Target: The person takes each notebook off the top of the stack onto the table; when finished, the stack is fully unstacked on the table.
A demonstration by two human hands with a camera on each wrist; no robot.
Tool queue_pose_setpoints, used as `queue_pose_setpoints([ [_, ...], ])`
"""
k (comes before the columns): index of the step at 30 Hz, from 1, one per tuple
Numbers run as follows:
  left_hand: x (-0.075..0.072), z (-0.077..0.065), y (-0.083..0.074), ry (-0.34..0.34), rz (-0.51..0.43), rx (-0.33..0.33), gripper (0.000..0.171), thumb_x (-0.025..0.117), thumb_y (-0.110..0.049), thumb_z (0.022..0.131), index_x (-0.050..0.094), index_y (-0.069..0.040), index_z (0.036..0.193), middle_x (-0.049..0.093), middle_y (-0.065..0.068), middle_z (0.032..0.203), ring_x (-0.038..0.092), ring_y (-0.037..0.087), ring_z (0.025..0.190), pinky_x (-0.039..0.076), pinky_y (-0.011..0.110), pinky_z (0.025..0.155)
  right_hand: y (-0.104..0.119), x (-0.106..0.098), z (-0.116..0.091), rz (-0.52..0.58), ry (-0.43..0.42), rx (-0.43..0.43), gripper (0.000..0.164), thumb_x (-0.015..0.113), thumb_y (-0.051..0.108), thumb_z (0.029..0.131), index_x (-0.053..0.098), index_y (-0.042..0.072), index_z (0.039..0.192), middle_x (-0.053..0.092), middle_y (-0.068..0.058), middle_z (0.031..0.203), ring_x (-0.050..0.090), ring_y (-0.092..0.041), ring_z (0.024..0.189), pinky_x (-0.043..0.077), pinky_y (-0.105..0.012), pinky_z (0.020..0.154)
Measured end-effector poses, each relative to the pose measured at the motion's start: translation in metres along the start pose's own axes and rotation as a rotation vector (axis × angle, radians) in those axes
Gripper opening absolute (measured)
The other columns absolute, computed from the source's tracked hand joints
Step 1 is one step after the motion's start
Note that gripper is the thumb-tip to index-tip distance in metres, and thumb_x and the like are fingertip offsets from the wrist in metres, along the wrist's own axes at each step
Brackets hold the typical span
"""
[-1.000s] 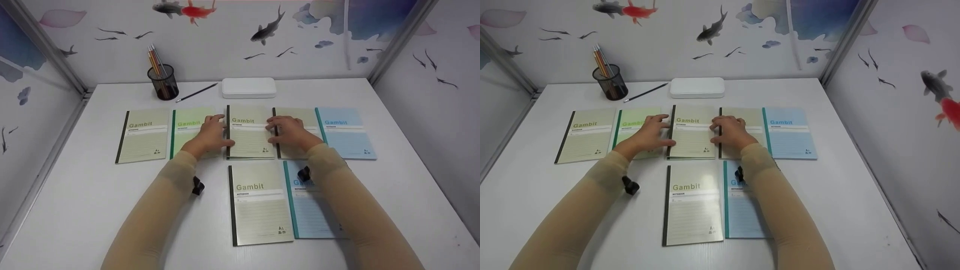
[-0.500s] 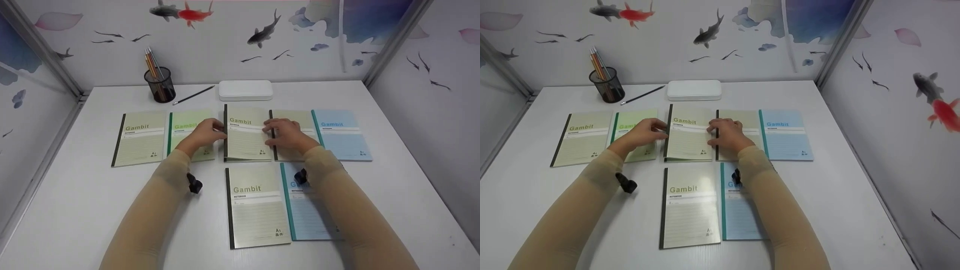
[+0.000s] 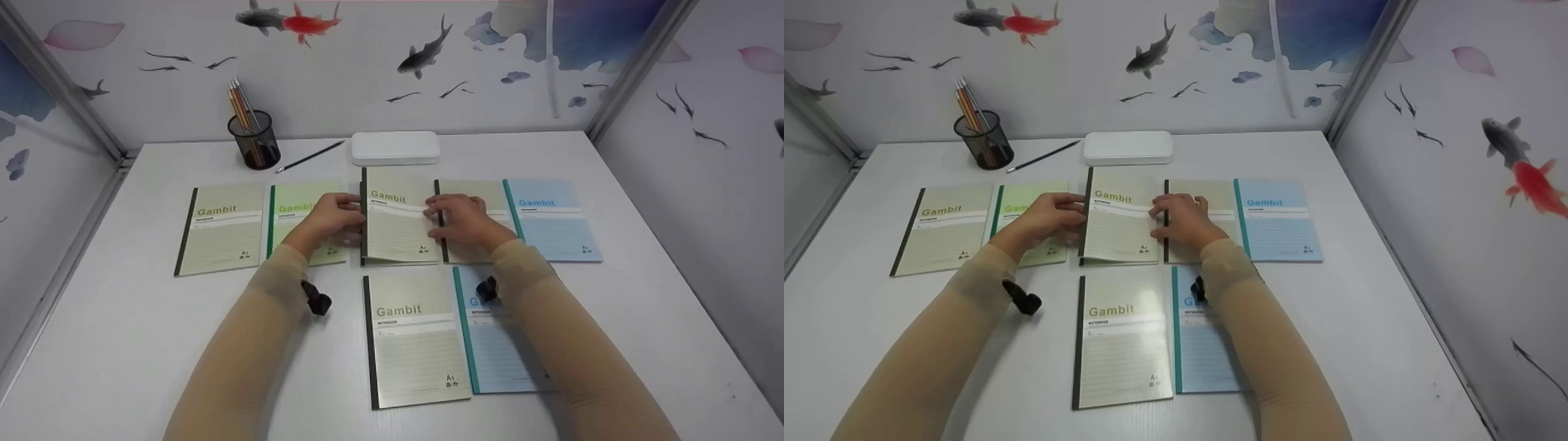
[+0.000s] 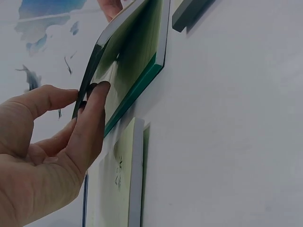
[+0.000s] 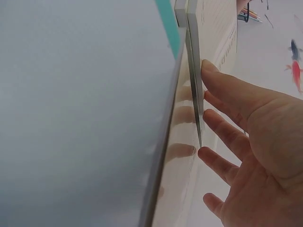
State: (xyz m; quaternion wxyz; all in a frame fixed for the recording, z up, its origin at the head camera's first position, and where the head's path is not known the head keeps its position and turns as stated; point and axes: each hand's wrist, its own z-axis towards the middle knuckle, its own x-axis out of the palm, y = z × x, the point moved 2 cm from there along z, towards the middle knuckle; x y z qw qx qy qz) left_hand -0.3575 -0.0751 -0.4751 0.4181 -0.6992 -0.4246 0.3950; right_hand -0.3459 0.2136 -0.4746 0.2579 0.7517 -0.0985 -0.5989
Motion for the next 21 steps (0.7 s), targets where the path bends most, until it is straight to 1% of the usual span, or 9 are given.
queue_pose_setpoints([
  [3, 0.0011, 0.0001, 0.0022, 0.031, -0.066, -0.010, 0.064, 0.069, -0.006, 0.094, 0.045, -0.008, 0.153, 0.061, 0.015, 0.138, 0.071, 0.028, 0.110, 0.062, 0.037, 0.089, 0.0000, 0.0003, -0.0001, -0.010, 0.003, -0.017, 0.040, 0.082, 0.031, 0.090, 0.071, 0.027, 0.129, 0.050, 0.010, 0.157, 0.034, -0.023, 0.153, 0.004, -0.057, 0.127],
  [5, 0.0020, -0.0003, 0.0031, 0.052, -0.094, -0.022, 0.063, 0.067, -0.005, 0.095, 0.043, -0.011, 0.153, 0.061, 0.016, 0.137, 0.071, 0.028, 0.107, 0.063, 0.038, 0.084, -0.0004, -0.0002, 0.0001, -0.018, 0.004, -0.019, 0.041, 0.082, 0.031, 0.090, 0.071, 0.028, 0.129, 0.050, 0.010, 0.157, 0.034, -0.023, 0.153, 0.004, -0.057, 0.127],
  [8, 0.0038, -0.0024, 0.0041, 0.079, -0.102, -0.050, 0.060, 0.062, -0.005, 0.097, 0.039, -0.015, 0.152, 0.061, 0.015, 0.137, 0.072, 0.028, 0.104, 0.063, 0.039, 0.079, 0.0000, -0.0006, 0.0004, -0.021, 0.008, -0.020, 0.042, 0.083, 0.032, 0.089, 0.072, 0.028, 0.129, 0.051, 0.009, 0.156, 0.034, -0.023, 0.153, 0.003, -0.058, 0.127],
  [10, 0.0051, -0.0041, 0.0036, 0.079, -0.075, -0.060, 0.059, 0.060, -0.005, 0.099, 0.038, -0.016, 0.152, 0.061, 0.015, 0.137, 0.072, 0.028, 0.102, 0.064, 0.039, 0.077, 0.0006, -0.0016, 0.0007, -0.016, 0.009, -0.013, 0.042, 0.084, 0.032, 0.088, 0.072, 0.028, 0.129, 0.052, 0.009, 0.154, 0.034, -0.023, 0.153, 0.001, -0.058, 0.127],
  [14, 0.0083, -0.0053, -0.0007, 0.050, -0.045, -0.052, 0.058, 0.059, -0.005, 0.099, 0.038, -0.015, 0.152, 0.063, 0.014, 0.135, 0.072, 0.027, 0.099, 0.063, 0.037, 0.074, 0.0011, -0.0054, 0.0017, -0.016, 0.007, -0.010, 0.045, 0.085, 0.030, 0.087, 0.072, 0.028, 0.129, 0.053, 0.009, 0.154, 0.033, -0.024, 0.153, -0.001, -0.059, 0.127],
  [17, 0.0097, -0.0053, -0.0025, 0.016, -0.050, -0.044, 0.057, 0.059, -0.006, 0.097, 0.040, -0.014, 0.150, 0.065, 0.013, 0.133, 0.072, 0.025, 0.096, 0.062, 0.035, 0.072, 0.0010, -0.0061, 0.0021, -0.008, 0.007, -0.015, 0.046, 0.085, 0.030, 0.087, 0.072, 0.027, 0.130, 0.053, 0.009, 0.154, 0.034, -0.023, 0.154, -0.003, -0.059, 0.126],
  [21, 0.0084, -0.0074, -0.0003, -0.029, -0.076, -0.030, 0.054, 0.058, -0.005, 0.095, 0.044, -0.011, 0.147, 0.067, 0.014, 0.129, 0.069, 0.023, 0.090, 0.059, 0.033, 0.070, 0.0011, -0.0029, 0.0024, 0.009, 0.008, -0.030, 0.048, 0.085, 0.030, 0.087, 0.071, 0.024, 0.132, 0.053, 0.008, 0.155, 0.036, -0.023, 0.153, -0.003, -0.059, 0.126],
])
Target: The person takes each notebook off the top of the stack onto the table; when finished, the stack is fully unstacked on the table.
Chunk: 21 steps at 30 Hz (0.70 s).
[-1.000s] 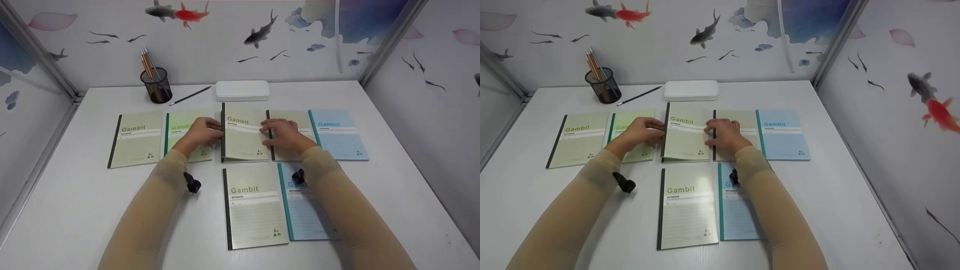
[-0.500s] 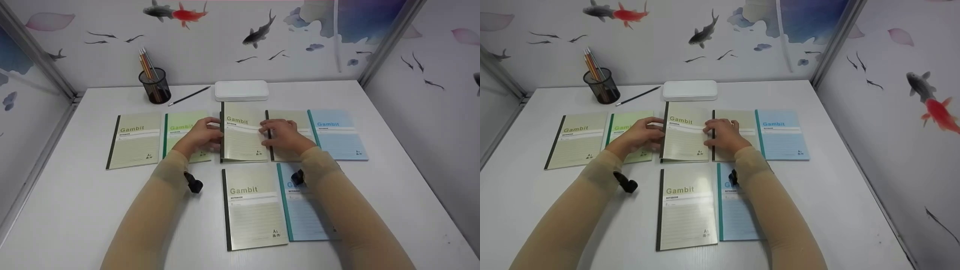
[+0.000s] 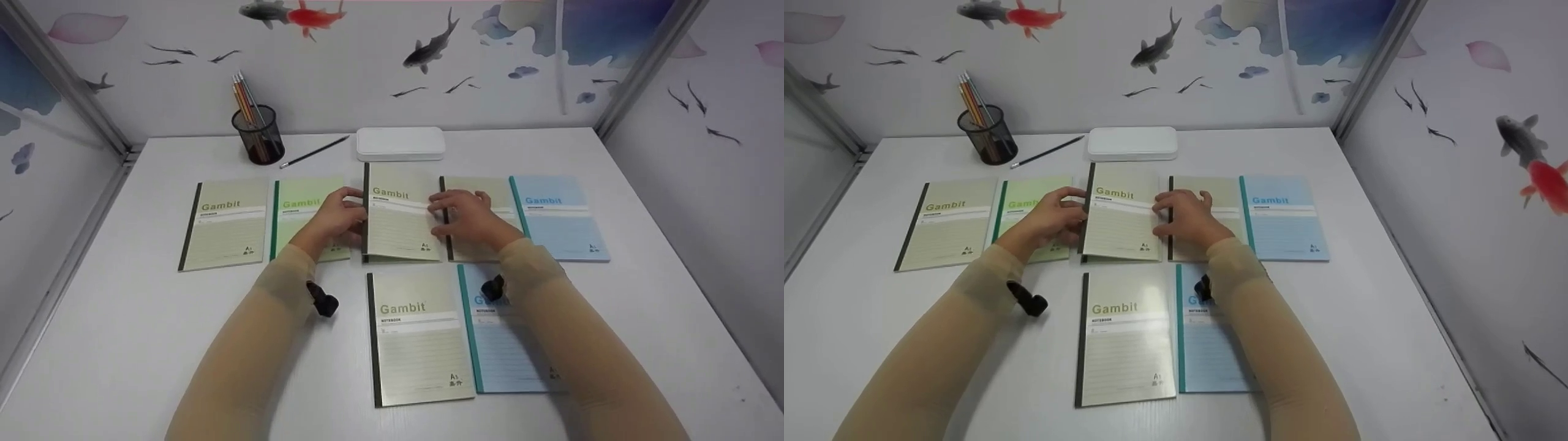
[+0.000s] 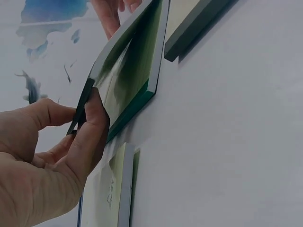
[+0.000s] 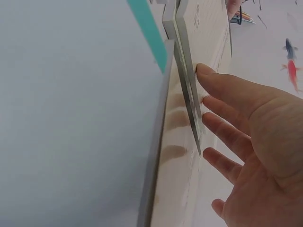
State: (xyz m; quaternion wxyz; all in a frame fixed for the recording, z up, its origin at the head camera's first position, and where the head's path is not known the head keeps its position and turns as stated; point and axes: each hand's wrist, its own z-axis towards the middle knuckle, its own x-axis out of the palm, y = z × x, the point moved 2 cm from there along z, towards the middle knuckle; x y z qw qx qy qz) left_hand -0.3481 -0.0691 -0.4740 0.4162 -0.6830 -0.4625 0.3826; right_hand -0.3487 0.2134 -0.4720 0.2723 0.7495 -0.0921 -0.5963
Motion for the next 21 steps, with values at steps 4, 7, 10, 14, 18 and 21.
queue_pose_setpoints([
  [4, -0.007, -0.006, 0.002, -0.020, -0.033, 0.002, 0.055, 0.057, -0.004, 0.094, 0.044, -0.012, 0.148, 0.067, 0.014, 0.128, 0.067, 0.022, 0.086, 0.057, 0.034, 0.069, -0.001, 0.003, 0.000, -0.003, 0.008, -0.007, 0.050, 0.084, 0.030, 0.088, 0.069, 0.023, 0.135, 0.051, 0.007, 0.157, 0.036, -0.023, 0.153, -0.002, -0.057, 0.127],
  [7, -0.016, -0.013, 0.004, -0.023, -0.041, -0.005, 0.057, 0.057, -0.005, 0.094, 0.044, -0.015, 0.149, 0.067, 0.013, 0.129, 0.065, 0.021, 0.087, 0.055, 0.033, 0.066, 0.001, 0.004, -0.001, -0.021, 0.030, -0.008, 0.051, 0.084, 0.031, 0.088, 0.068, 0.024, 0.136, 0.050, 0.008, 0.158, 0.033, -0.022, 0.155, -0.003, -0.057, 0.128],
  [10, -0.024, -0.022, 0.006, -0.025, -0.054, -0.003, 0.057, 0.058, -0.006, 0.094, 0.044, -0.015, 0.149, 0.066, 0.012, 0.130, 0.067, 0.021, 0.091, 0.057, 0.032, 0.065, 0.004, 0.003, -0.003, -0.051, 0.052, -0.012, 0.050, 0.084, 0.031, 0.088, 0.069, 0.024, 0.135, 0.049, 0.007, 0.159, 0.028, -0.023, 0.157, -0.005, -0.058, 0.127],
  [14, -0.036, -0.040, 0.009, -0.016, -0.090, 0.005, 0.057, 0.057, -0.005, 0.095, 0.043, -0.016, 0.149, 0.066, 0.011, 0.130, 0.070, 0.020, 0.092, 0.060, 0.032, 0.067, 0.008, 0.002, -0.002, -0.108, 0.061, -0.040, 0.050, 0.083, 0.029, 0.088, 0.069, 0.022, 0.136, 0.048, 0.004, 0.160, 0.025, -0.027, 0.158, -0.005, -0.063, 0.125],
  [18, -0.048, -0.062, 0.013, -0.002, -0.103, 0.013, 0.057, 0.057, -0.004, 0.096, 0.043, -0.016, 0.149, 0.067, 0.009, 0.127, 0.070, 0.019, 0.092, 0.059, 0.030, 0.066, 0.010, 0.003, -0.002, -0.115, 0.063, -0.031, 0.050, 0.083, 0.029, 0.089, 0.068, 0.022, 0.136, 0.047, 0.004, 0.161, 0.024, -0.026, 0.158, -0.006, -0.063, 0.125],
  [21, -0.057, -0.081, 0.017, 0.005, -0.104, 0.025, 0.056, 0.056, -0.003, 0.097, 0.042, -0.016, 0.150, 0.067, 0.008, 0.125, 0.070, 0.019, 0.093, 0.060, 0.031, 0.067, 0.010, 0.004, -0.003, -0.096, 0.061, -0.008, 0.050, 0.083, 0.029, 0.089, 0.068, 0.024, 0.137, 0.045, 0.007, 0.162, 0.022, -0.024, 0.159, -0.007, -0.061, 0.126],
])
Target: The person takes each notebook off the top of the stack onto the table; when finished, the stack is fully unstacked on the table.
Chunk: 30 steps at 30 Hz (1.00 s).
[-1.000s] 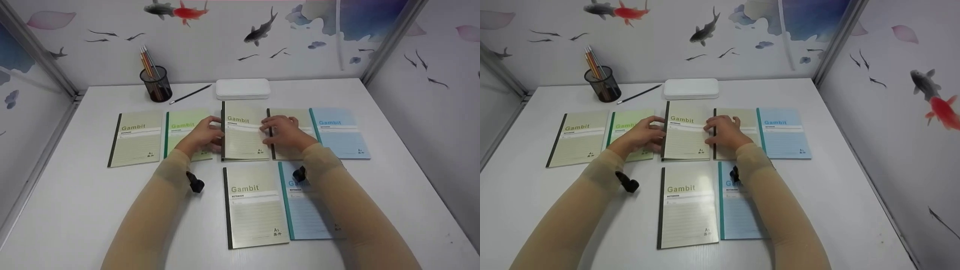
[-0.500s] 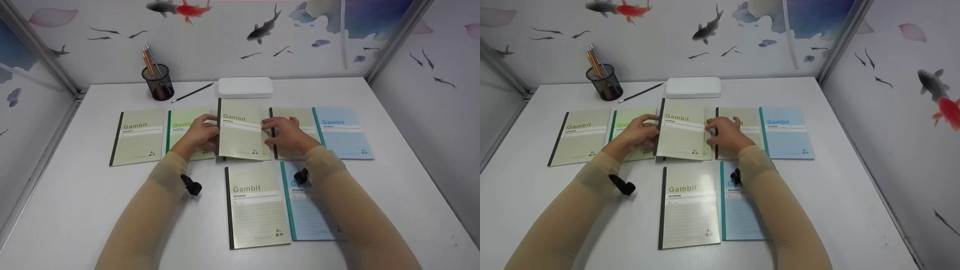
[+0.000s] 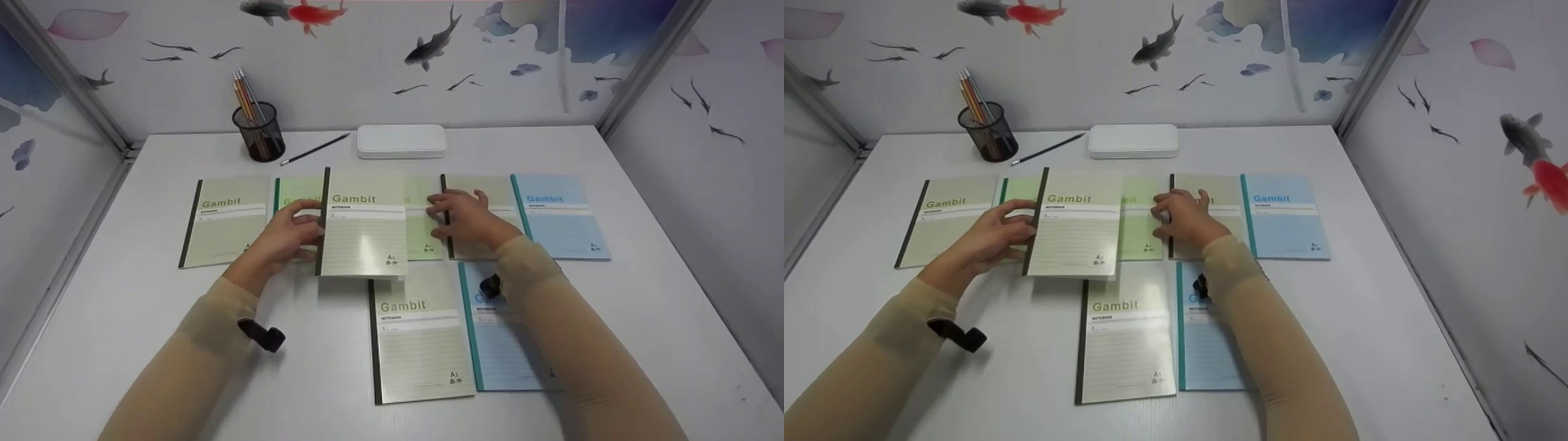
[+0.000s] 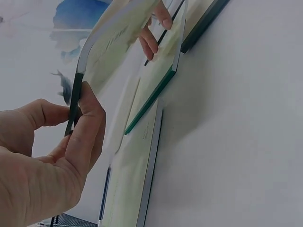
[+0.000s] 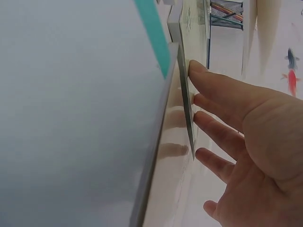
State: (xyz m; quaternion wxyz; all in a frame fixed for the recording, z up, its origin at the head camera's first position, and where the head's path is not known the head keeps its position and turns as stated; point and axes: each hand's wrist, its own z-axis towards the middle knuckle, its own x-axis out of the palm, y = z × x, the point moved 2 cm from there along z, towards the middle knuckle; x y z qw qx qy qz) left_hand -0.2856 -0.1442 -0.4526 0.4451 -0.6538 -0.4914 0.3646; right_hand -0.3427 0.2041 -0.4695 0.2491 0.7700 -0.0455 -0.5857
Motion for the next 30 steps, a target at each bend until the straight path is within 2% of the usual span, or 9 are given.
queue_pose_setpoints([
  [5, -0.016, -0.035, 0.007, -0.003, 0.002, 0.011, 0.057, 0.054, -0.001, 0.097, 0.039, -0.013, 0.151, 0.066, 0.008, 0.122, 0.071, 0.019, 0.095, 0.063, 0.036, 0.071, -0.001, 0.001, -0.001, 0.008, -0.001, 0.005, 0.051, 0.082, 0.029, 0.090, 0.067, 0.025, 0.138, 0.044, 0.008, 0.163, 0.020, -0.023, 0.160, -0.008, -0.060, 0.126],
  [9, -0.026, -0.066, 0.021, -0.019, 0.014, -0.002, 0.057, 0.055, -0.002, 0.097, 0.037, -0.012, 0.151, 0.066, 0.007, 0.123, 0.071, 0.020, 0.097, 0.063, 0.039, 0.073, -0.002, 0.001, -0.002, 0.011, 0.008, 0.009, 0.051, 0.081, 0.030, 0.090, 0.066, 0.025, 0.138, 0.043, 0.008, 0.163, 0.019, -0.023, 0.160, -0.008, -0.059, 0.126],
  [14, -0.029, -0.103, 0.042, -0.037, 0.012, -0.024, 0.059, 0.055, -0.002, 0.097, 0.036, -0.011, 0.152, 0.066, 0.007, 0.120, 0.071, 0.020, 0.096, 0.063, 0.040, 0.073, -0.002, 0.001, -0.002, 0.004, -0.001, 0.006, 0.051, 0.082, 0.030, 0.090, 0.067, 0.025, 0.138, 0.044, 0.009, 0.162, 0.020, -0.023, 0.159, -0.008, -0.060, 0.126],
  [17, -0.031, -0.121, 0.054, -0.048, 0.011, -0.047, 0.060, 0.056, -0.001, 0.097, 0.035, -0.010, 0.152, 0.066, 0.007, 0.118, 0.071, 0.021, 0.094, 0.063, 0.040, 0.072, 0.000, 0.002, -0.002, 0.001, 0.001, -0.006, 0.052, 0.082, 0.030, 0.090, 0.066, 0.025, 0.139, 0.044, 0.009, 0.162, 0.021, -0.023, 0.159, -0.007, -0.061, 0.126],
  [23, -0.037, -0.139, 0.074, -0.045, 0.044, -0.073, 0.063, 0.057, -0.002, 0.095, 0.033, -0.008, 0.153, 0.067, 0.007, 0.116, 0.071, 0.020, 0.093, 0.063, 0.039, 0.071, 0.000, 0.002, -0.001, 0.004, -0.002, -0.025, 0.051, 0.081, 0.030, 0.090, 0.066, 0.023, 0.139, 0.044, 0.008, 0.162, 0.025, -0.024, 0.158, -0.007, -0.062, 0.125],
  [30, -0.036, -0.145, 0.083, -0.031, 0.122, -0.094, 0.066, 0.064, -0.004, 0.093, 0.035, -0.003, 0.152, 0.066, 0.014, 0.119, 0.068, 0.022, 0.090, 0.062, 0.040, 0.070, -0.002, 0.001, -0.004, 0.002, -0.003, -0.019, 0.052, 0.081, 0.030, 0.090, 0.065, 0.023, 0.140, 0.043, 0.008, 0.163, 0.026, -0.024, 0.157, -0.007, -0.060, 0.126],
])
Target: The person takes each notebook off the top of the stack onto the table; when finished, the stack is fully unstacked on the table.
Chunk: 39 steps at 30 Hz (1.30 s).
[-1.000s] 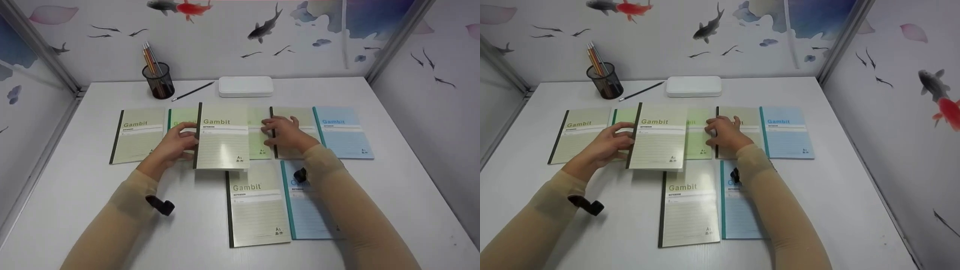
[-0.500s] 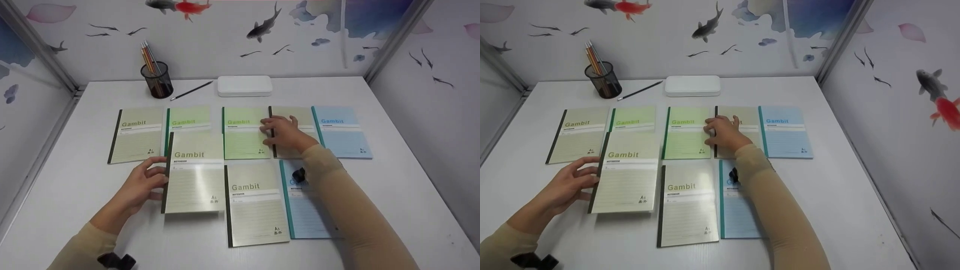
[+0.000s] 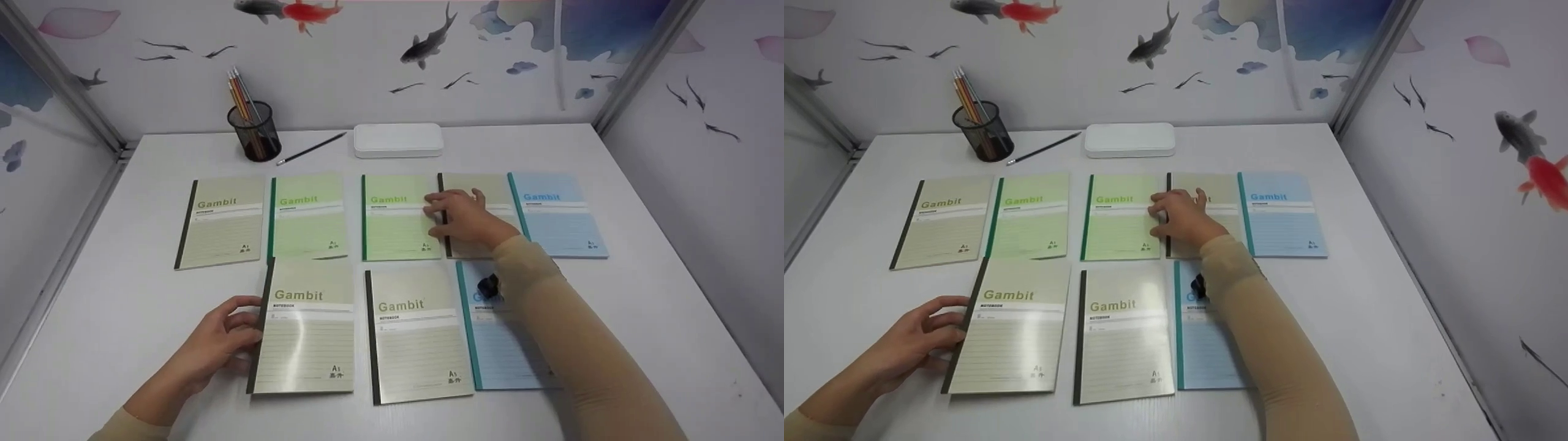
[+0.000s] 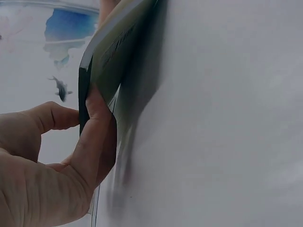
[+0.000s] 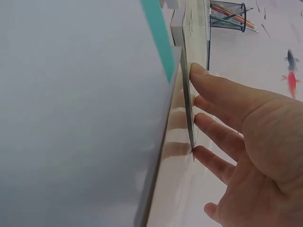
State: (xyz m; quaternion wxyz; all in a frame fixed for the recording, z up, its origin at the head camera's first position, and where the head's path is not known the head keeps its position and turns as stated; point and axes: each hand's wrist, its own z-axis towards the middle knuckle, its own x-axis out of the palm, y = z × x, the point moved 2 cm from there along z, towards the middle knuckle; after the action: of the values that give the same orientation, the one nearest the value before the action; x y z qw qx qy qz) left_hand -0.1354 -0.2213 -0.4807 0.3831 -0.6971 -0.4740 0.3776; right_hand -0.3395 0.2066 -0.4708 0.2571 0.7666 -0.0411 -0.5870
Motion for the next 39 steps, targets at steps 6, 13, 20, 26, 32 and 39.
queue_pose_setpoints([
  [6, 0.011, -0.004, -0.004, -0.062, 0.148, -0.018, 0.066, 0.068, -0.006, 0.090, 0.039, -0.001, 0.149, 0.064, 0.020, 0.125, 0.069, 0.022, 0.091, 0.062, 0.041, 0.069, 0.001, -0.001, 0.000, -0.017, 0.010, 0.004, 0.053, 0.081, 0.032, 0.091, 0.065, 0.024, 0.140, 0.043, 0.008, 0.163, 0.024, -0.025, 0.158, -0.008, -0.060, 0.126],
  [13, 0.017, -0.007, -0.015, -0.056, 0.306, 0.026, 0.093, 0.078, -0.002, 0.081, 0.029, -0.012, 0.160, 0.060, 0.020, 0.122, 0.072, 0.019, 0.083, 0.062, 0.039, 0.061, 0.002, -0.002, -0.001, -0.020, 0.012, 0.018, 0.052, 0.080, 0.031, 0.091, 0.065, 0.024, 0.141, 0.042, 0.009, 0.163, 0.022, -0.024, 0.159, -0.010, -0.060, 0.126],
  [20, 0.015, -0.006, -0.020, -0.043, 0.457, 0.066, 0.092, 0.084, -0.002, 0.076, 0.041, -0.008, 0.156, 0.061, 0.017, 0.114, 0.071, 0.016, 0.073, 0.061, 0.033, 0.057, 0.001, -0.001, -0.003, -0.011, 0.004, 0.007, 0.052, 0.080, 0.031, 0.091, 0.065, 0.023, 0.140, 0.042, 0.008, 0.164, 0.022, -0.025, 0.159, -0.010, -0.062, 0.125],
  [26, 0.016, -0.005, -0.024, -0.082, 0.592, 0.079, 0.090, 0.092, -0.008, 0.072, 0.049, -0.007, 0.152, 0.067, 0.012, 0.106, 0.065, 0.015, 0.069, 0.057, 0.031, 0.053, 0.000, -0.001, -0.002, -0.010, -0.005, -0.022, 0.051, 0.080, 0.028, 0.092, 0.065, 0.021, 0.140, 0.043, 0.005, 0.164, 0.025, -0.027, 0.157, -0.008, -0.065, 0.124],
  [32, 0.015, -0.002, -0.025, -0.104, 0.705, 0.108, 0.089, 0.095, -0.015, 0.069, 0.055, -0.006, 0.148, 0.070, 0.006, 0.096, 0.061, 0.015, 0.074, 0.053, 0.030, 0.059, -0.001, -0.001, -0.001, -0.010, 0.000, -0.018, 0.052, 0.079, 0.029, 0.092, 0.064, 0.021, 0.141, 0.042, 0.005, 0.164, 0.025, -0.027, 0.158, -0.009, -0.065, 0.124],
  [39, 0.015, 0.000, -0.026, -0.110, 0.851, 0.078, 0.086, 0.096, -0.029, 0.067, 0.062, -0.012, 0.144, 0.065, -0.001, 0.085, 0.054, 0.016, 0.075, 0.041, 0.032, 0.061, 0.001, 0.000, -0.002, -0.006, 0.012, -0.007, 0.052, 0.078, 0.029, 0.093, 0.063, 0.021, 0.142, 0.040, 0.006, 0.165, 0.020, -0.028, 0.159, -0.010, -0.064, 0.124],
])
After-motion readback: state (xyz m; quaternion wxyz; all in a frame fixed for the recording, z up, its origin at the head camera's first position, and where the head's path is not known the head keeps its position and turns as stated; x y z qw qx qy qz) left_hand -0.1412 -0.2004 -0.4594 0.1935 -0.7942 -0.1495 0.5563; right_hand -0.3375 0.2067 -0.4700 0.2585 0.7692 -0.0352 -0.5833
